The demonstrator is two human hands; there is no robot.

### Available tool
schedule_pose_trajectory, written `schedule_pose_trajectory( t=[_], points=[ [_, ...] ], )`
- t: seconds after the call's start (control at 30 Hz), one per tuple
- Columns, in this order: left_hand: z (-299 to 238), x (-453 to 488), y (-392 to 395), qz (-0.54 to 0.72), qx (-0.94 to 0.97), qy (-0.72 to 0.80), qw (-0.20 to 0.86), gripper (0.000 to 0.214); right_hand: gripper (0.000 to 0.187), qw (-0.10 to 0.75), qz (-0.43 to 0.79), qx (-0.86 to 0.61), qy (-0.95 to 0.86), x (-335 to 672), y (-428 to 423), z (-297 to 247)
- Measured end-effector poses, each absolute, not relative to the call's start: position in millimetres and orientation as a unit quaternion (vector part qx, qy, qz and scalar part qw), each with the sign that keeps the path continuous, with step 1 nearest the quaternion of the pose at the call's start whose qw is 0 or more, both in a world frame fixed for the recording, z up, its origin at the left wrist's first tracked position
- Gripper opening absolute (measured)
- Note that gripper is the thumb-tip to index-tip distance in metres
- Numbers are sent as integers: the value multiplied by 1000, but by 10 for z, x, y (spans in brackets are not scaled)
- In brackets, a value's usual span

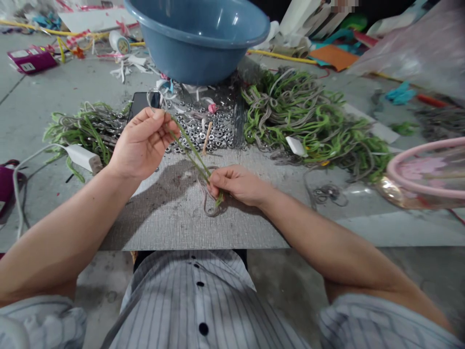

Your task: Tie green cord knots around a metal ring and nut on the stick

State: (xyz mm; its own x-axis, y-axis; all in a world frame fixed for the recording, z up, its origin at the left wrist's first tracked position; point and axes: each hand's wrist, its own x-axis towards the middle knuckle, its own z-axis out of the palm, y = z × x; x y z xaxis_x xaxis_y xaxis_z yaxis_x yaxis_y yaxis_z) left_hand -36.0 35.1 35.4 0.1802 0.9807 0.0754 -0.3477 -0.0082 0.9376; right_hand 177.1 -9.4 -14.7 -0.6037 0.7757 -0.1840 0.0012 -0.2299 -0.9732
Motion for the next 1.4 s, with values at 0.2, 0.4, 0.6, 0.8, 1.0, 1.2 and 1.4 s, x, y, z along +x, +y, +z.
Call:
schedule_pose_trajectory(
  t=[0.2, 0.4, 0.6, 0.8, 1.0, 1.2, 1.4],
  points=[
    [352, -317, 246, 479, 483, 343, 648, 27, 55, 284, 673, -370, -574, 1767, -147, -93],
    [280, -212, 144, 427, 537, 361, 632, 22, 43, 440, 483, -468, -595, 1792, -96, -242],
    [162, -143, 96, 359, 622, 391, 575, 19, 54, 462, 146, -476, -734, 1876, -86, -268],
    [147, -110, 61, 324, 676, 369, 549, 15, 39, 424, 188, -412, -784, 1831, -121, -227],
    [126, -81, 35, 312, 699, 348, 542, 13, 20, 415, 370, -413, -721, 1777, -135, -235],
    [137, -78, 46, 333, 696, 368, 518, 12, 25, 418, 390, -439, -693, 1764, -147, -189],
    [114, -89, 65, 347, 715, 397, 459, 10, 24, 419, 437, -436, -666, 1759, -128, -178]
  ],
)
